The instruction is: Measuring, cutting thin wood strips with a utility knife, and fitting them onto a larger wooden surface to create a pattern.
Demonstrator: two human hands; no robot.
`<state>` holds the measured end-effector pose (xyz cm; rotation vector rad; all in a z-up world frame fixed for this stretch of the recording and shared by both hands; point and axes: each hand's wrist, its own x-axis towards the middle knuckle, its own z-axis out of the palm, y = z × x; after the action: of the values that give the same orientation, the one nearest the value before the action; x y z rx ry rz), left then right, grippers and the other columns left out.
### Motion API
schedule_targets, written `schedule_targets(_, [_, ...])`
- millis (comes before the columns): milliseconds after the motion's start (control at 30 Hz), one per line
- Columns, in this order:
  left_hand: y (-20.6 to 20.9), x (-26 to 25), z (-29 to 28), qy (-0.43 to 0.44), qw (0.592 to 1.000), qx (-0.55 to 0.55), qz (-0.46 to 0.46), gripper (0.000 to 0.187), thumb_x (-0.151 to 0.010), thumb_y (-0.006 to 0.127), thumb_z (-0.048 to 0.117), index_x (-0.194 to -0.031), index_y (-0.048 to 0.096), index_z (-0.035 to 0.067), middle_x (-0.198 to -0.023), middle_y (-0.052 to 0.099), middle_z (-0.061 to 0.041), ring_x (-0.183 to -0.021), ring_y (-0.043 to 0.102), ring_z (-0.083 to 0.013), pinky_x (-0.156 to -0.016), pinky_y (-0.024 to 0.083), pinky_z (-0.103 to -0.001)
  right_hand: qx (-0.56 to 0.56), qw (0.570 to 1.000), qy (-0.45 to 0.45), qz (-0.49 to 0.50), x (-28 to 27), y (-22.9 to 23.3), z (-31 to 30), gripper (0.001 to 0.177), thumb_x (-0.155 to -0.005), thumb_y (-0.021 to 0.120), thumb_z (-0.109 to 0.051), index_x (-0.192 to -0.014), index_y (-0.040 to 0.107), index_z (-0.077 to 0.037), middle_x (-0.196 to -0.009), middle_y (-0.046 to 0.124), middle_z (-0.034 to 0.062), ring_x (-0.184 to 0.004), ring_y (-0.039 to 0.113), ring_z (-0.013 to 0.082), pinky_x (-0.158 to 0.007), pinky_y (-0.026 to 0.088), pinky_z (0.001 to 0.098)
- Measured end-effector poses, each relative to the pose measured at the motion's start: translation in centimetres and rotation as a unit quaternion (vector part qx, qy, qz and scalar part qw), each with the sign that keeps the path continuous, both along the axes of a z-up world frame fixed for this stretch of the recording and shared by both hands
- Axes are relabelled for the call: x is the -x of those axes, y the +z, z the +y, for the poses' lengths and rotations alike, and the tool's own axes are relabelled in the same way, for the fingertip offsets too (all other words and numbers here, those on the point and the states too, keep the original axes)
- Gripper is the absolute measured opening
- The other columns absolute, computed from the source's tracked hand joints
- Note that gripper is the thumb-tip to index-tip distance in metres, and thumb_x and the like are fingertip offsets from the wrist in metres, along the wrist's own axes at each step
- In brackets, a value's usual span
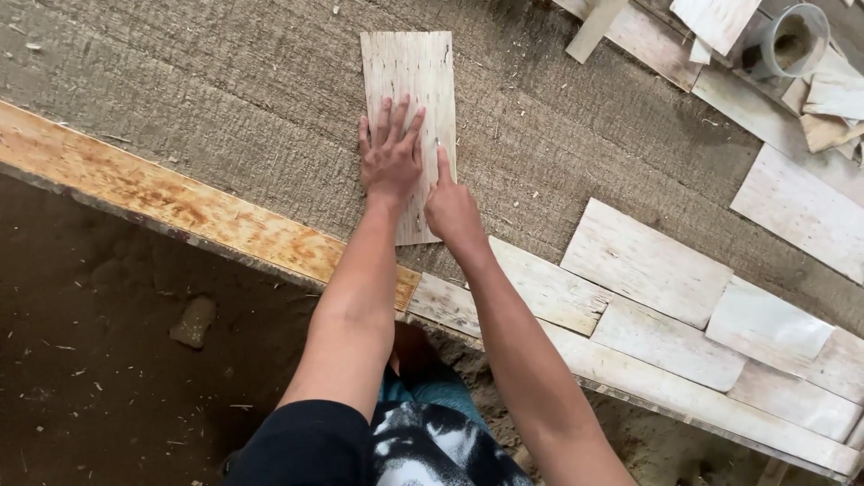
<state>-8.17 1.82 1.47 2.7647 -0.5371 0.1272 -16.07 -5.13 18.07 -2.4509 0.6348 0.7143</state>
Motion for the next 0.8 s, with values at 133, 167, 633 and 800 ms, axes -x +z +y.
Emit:
schedule_targets(133, [-0.4, 0.0, 0.0, -0.002, 1.000, -0.004, 0.012, 0.042, -0.110, 0.039, 0.038, -0.150, 0.051, 0.043, -0.169, 0.024, 0.012, -0.156, 0.014, -0.0172, -0.124, 0.012, -0.055, -0.002, 1.000, -0.006, 0.017, 1.2, 1.0, 0.8, 0.063, -0.106, 0.034, -0.023, -0.165, 0.011, -0.024, -0.108, 0.066, 0.0369, -0.104, 0.068, 0.0555, -0.086, 0.057, 0.0588])
schedule_targets(167, [-0.4, 0.0, 0.0, -0.002, 1.000, -0.006, 0.015, 0.042, -0.110, 0.038, 0.039, -0.150, 0.051, 0.042, -0.169, 0.024, 0.012, -0.156, 0.013, -0.0172, -0.124, 0.011, -0.055, 0.000, 1.000, -0.002, 0.017, 1.6, 0.8, 0.7, 0.064, -0.106, 0.034, -0.023, -0.165, 0.011, -0.025, -0.107, 0.066, 0.0363, -0.103, 0.068, 0.0556, -0.086, 0.057, 0.0591])
schedule_targets(633, [-1.0, 0.0, 0.0, -0.008, 1.000, 0.014, 0.007, 0.044, -0.111, 0.039, 0.038, -0.153, 0.050, 0.038, -0.169, 0.026, 0.007, -0.156, 0.017, -0.0211, -0.124, 0.012, -0.057, -0.019, 0.999, 0.000, 0.034, 4.0, 1.2, 1.3, 0.064, -0.107, 0.031, -0.024, -0.166, 0.006, -0.024, -0.109, 0.067, 0.0364, -0.108, 0.066, 0.0562, -0.090, 0.055, 0.0605])
schedule_targets(800, [0.6, 1.1, 1.8, -0.045, 0.998, 0.032, 0.010, 0.054, -0.103, 0.060, 0.046, -0.154, 0.050, 0.031, -0.170, 0.024, -0.002, -0.157, 0.016, -0.0272, -0.124, 0.016, -0.058, -0.035, 0.999, -0.024, 0.010, 4.4, 1.7, 1.5, 0.063, -0.108, 0.032, -0.026, -0.166, 0.009, -0.024, -0.109, 0.068, 0.0355, -0.108, 0.067, 0.0544, -0.088, 0.055, 0.0590])
